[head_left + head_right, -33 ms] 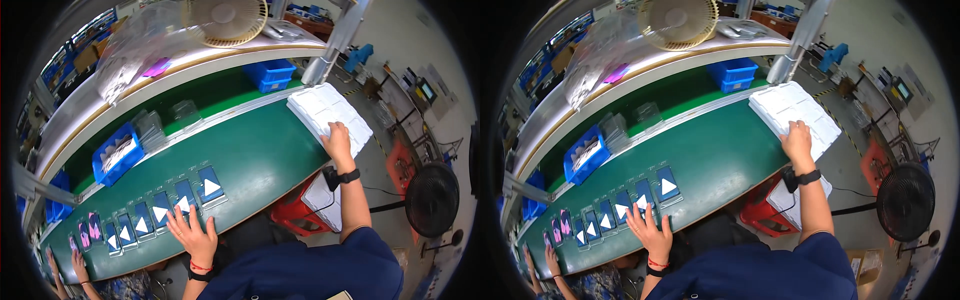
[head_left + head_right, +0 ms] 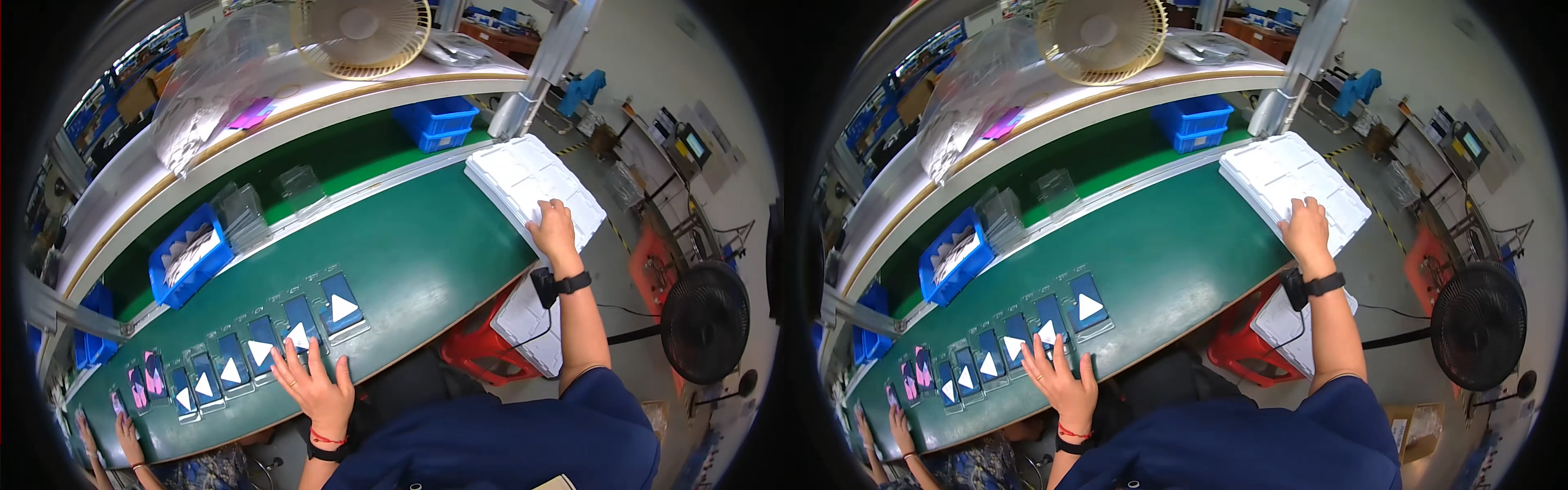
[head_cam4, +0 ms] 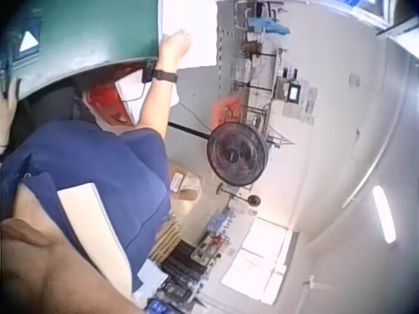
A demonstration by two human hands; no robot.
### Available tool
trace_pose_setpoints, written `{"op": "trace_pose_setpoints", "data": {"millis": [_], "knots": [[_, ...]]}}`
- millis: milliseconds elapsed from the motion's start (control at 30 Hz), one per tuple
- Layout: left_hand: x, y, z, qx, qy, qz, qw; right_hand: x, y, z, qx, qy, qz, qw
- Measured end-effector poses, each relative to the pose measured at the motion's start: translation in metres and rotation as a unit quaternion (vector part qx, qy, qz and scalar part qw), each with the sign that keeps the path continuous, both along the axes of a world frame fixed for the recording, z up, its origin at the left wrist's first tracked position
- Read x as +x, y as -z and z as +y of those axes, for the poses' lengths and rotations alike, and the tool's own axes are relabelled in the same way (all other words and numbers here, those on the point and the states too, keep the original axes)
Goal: The worker picks up clear plastic trays, places blue electronic components into them, and then adds white triangular components on top of the blue parts.
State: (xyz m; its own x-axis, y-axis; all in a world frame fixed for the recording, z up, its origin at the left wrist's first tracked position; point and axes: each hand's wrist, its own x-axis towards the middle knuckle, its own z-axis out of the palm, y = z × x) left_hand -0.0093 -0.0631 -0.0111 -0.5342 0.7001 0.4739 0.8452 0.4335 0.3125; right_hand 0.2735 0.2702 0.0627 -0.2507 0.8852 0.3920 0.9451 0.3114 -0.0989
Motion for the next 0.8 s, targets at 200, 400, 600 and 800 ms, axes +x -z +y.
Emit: {"op": "trace_pose_setpoints", "data": {"millis": [200, 400, 600, 800], "knots": [[0.0, 0.004, 0.003, 0.007, 0.008, 0.012, 1.0, 0.025, 0.008, 0.015, -0.099, -0.035, -0.019, 0.994], [0.0, 0.002, 0.002, 0.017, 0.013, 0.01, 1.0, 0.021, -0.001, 0.017, -0.072, -0.03, -0.005, 0.997], [0.001, 0.004, 0.002, 0.019, 0.012, 0.025, 0.999, 0.04, -0.037, 0.02, 0.006, -0.029, 0.071, 0.997], [0.0, 0.007, 0.003, 0.023, 0.012, 0.048, 0.999, 0.09, -0.025, 0.005, 0.037, 0.145, 0.065, 0.987]]}}
